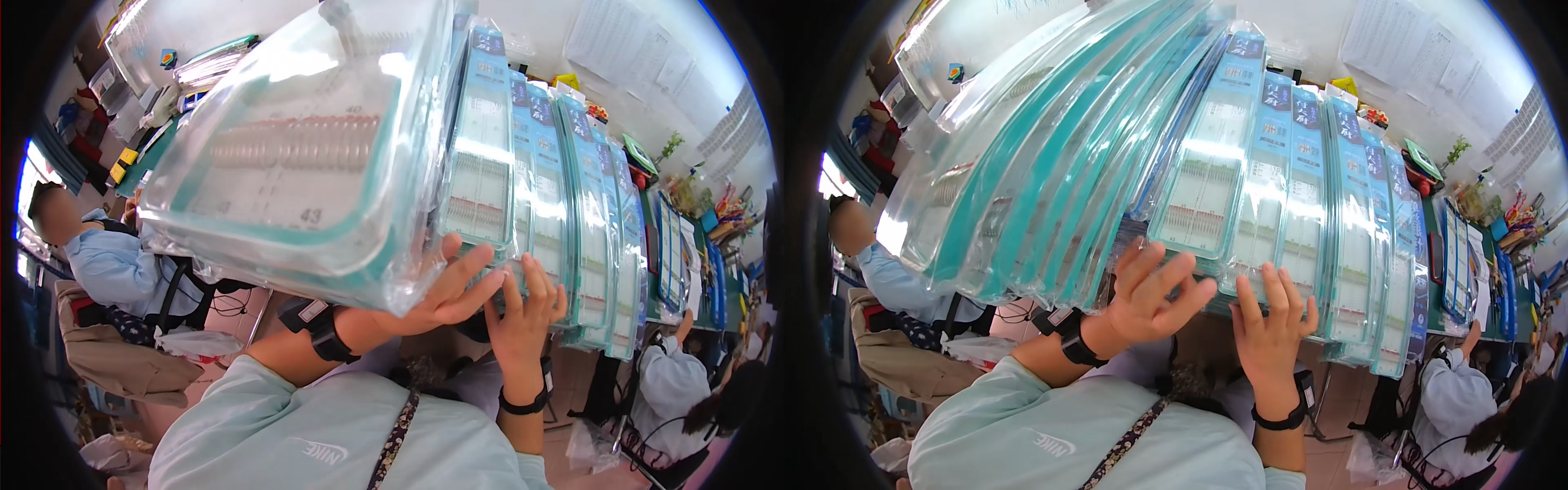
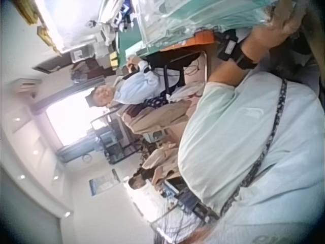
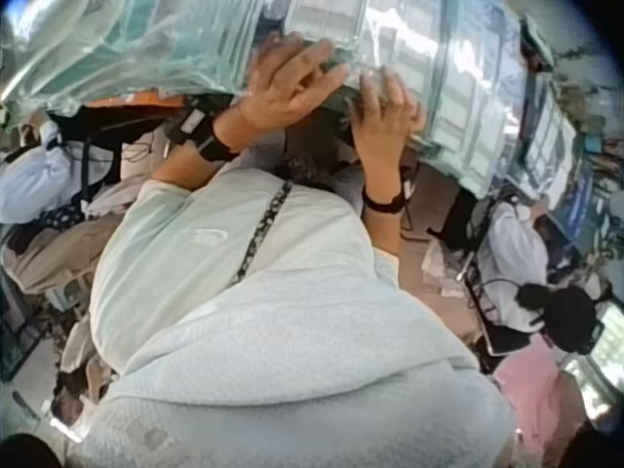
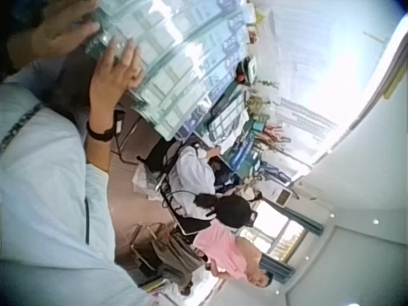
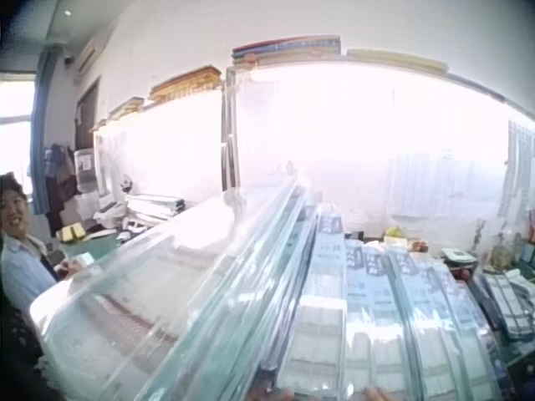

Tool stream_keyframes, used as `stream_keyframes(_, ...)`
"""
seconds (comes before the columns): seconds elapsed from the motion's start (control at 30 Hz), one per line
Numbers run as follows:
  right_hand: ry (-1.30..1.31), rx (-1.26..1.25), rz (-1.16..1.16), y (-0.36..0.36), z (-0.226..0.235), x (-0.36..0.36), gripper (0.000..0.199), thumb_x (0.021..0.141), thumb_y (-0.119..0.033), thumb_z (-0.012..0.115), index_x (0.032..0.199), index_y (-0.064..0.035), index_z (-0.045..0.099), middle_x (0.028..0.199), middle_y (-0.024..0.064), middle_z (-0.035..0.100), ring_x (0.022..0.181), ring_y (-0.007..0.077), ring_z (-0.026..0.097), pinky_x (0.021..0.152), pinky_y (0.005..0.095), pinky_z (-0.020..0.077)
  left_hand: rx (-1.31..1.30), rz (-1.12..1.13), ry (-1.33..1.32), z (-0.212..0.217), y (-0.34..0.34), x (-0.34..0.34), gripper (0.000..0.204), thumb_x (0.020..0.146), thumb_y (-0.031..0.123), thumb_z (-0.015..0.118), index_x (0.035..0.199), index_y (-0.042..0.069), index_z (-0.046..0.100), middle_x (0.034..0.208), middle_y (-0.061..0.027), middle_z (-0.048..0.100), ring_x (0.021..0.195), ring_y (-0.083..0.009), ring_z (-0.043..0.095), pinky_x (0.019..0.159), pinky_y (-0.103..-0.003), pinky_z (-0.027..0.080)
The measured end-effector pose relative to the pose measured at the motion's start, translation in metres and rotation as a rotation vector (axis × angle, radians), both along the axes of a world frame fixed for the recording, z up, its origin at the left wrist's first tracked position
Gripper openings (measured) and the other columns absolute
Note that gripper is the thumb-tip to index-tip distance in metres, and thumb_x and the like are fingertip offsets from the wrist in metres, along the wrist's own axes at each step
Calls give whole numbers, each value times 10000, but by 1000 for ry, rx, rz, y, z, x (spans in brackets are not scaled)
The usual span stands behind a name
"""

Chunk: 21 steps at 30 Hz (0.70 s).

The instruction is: Organizing and stacking plastic-packaged fishing line or similar items on a workspace.

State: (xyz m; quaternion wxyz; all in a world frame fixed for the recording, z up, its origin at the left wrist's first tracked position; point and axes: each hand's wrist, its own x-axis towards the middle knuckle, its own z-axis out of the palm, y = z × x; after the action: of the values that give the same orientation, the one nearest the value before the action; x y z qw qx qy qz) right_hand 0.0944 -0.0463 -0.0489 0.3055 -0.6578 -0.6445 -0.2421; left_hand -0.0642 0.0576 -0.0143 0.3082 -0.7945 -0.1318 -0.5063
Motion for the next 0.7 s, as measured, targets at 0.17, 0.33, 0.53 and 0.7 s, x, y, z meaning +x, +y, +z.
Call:
stream_keyframes(0.17, 37, -12, 7, 1, 3, -1, 591, 737, -182, 732, 1271, -275, 496, 1349, 29, 446, 1218, 229, 448, 1024, 482, 197, -288, 67, -71, 29, -20, 14, 444, 750, -35, 618, 1166, 113, 564, 1203, -86, 569, 1133, -293, 479, 926, -371, 421)
stream_keyframes(0.33, 69, -34, 1, 3, 8, -1, 618, 726, -174, 741, 1279, -285, 489, 1348, 18, 446, 1218, 225, 443, 1027, 483, 199, -336, 90, -35, 41, -17, 16, 495, 726, -64, 592, 1197, 85, 555, 1193, -79, 578, 1083, -268, 507, 873, -315, 439)
stream_keyframes(0.53, 161, -98, 77, -11, 39, 0, 579, 754, -187, 722, 1281, -193, 483, 1327, 34, 452, 1181, 225, 461, 1018, 470, 228, -361, 9, -27, 48, -27, 12, 393, 725, -22, 612, 1100, 94, 635, 1144, -31, 608, 1032, -206, 526, 845, -318, 438)
stream_keyframes(0.7, 929, 80, 381, -24, 49, 2, 502, 879, -293, 618, 1275, -37, 445, 1265, 109, 469, 1157, 209, 477, 974, 371, 345, -297, -182, 127, 53, -66, -1, 338, 739, 101, 656, 1071, 161, 667, 1123, 3, 609, 1047, -169, 508, 899, -386, 435)
